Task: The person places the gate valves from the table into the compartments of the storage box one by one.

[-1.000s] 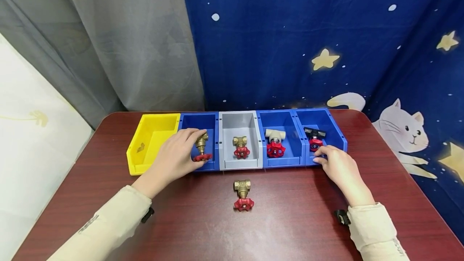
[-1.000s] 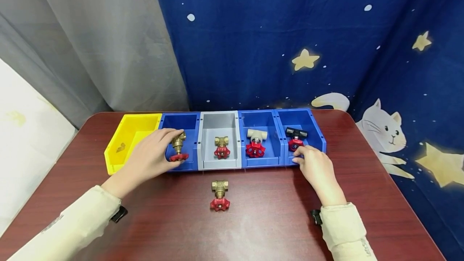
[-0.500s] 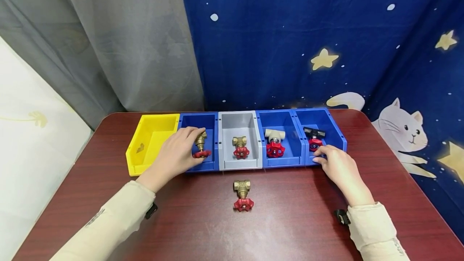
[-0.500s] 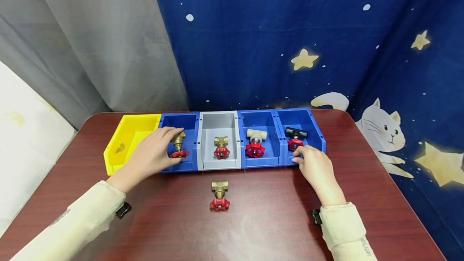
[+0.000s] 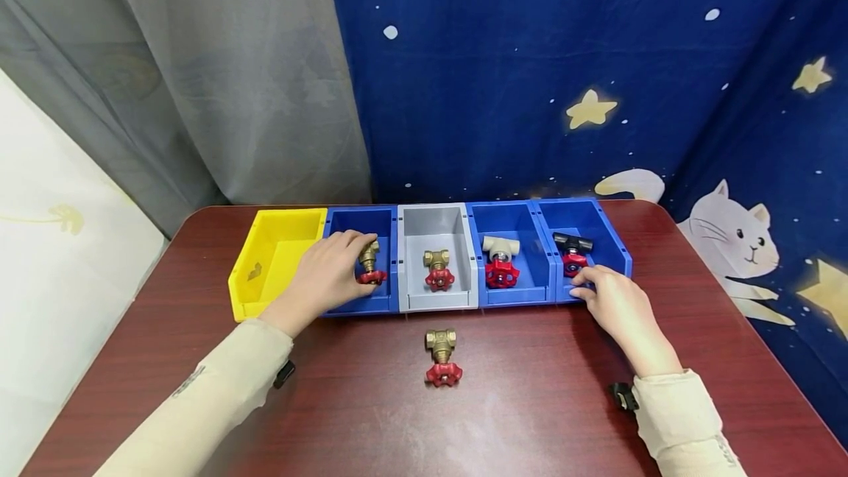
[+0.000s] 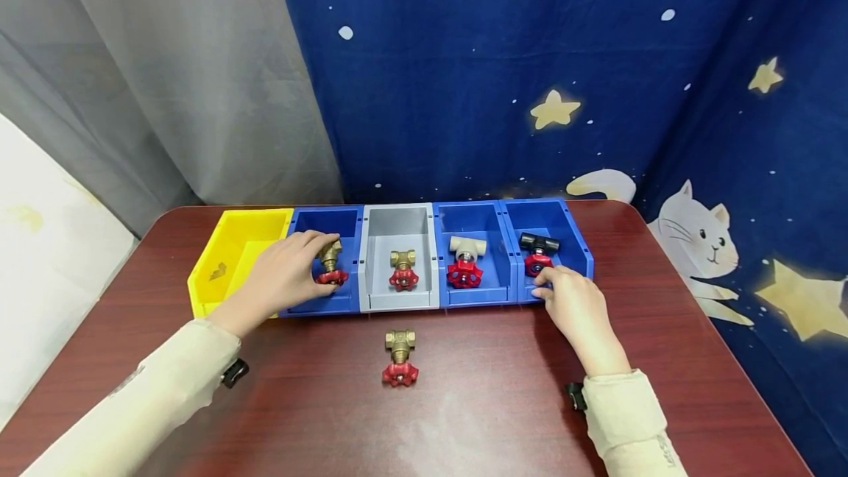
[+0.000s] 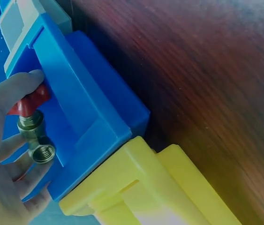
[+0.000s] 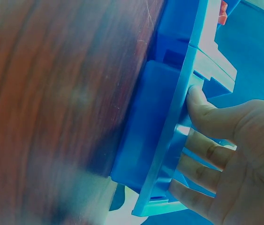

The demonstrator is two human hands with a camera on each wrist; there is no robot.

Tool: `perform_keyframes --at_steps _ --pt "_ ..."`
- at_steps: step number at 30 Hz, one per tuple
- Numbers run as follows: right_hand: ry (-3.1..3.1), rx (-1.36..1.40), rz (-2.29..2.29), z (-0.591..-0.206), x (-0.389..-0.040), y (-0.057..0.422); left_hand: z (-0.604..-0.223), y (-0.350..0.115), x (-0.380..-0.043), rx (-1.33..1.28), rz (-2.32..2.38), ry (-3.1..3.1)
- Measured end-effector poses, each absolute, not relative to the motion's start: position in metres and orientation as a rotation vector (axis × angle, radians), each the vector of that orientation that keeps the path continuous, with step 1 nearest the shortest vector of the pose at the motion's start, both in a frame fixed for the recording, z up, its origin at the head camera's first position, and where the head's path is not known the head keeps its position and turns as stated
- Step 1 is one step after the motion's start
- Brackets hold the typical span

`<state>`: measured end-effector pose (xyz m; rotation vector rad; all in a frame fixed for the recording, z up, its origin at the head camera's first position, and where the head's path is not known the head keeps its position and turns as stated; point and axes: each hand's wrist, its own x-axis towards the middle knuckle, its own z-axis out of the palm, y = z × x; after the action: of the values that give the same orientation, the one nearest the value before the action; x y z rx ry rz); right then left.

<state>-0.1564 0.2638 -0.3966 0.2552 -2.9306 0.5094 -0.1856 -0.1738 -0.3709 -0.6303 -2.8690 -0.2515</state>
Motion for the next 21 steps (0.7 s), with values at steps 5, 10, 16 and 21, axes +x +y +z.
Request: perform_keyframes --at_steps 5,10,16,21 --pt "-2.936 0.252 0.515 -0.396 -0.156 0.263 -0.372 -0.171 -0.191 -0.608 -0.239 -2.929" --pt "-2.940 0.252 0.521 -0.396 -0.156 0.263 -0.374 -0.167 -0.196 -0.616 -0.209 -2.996" --pt "-2.935 0.258 0.522 -0.396 -0.156 0.263 -0.376 -0.165 -0.204 -0.623 -0.205 -3.025" --pt "-2.931 0.255 0.522 -0.397 -0.156 0.263 -0.377 -0.165 -0.212 -0.628 -0.203 -3.046"
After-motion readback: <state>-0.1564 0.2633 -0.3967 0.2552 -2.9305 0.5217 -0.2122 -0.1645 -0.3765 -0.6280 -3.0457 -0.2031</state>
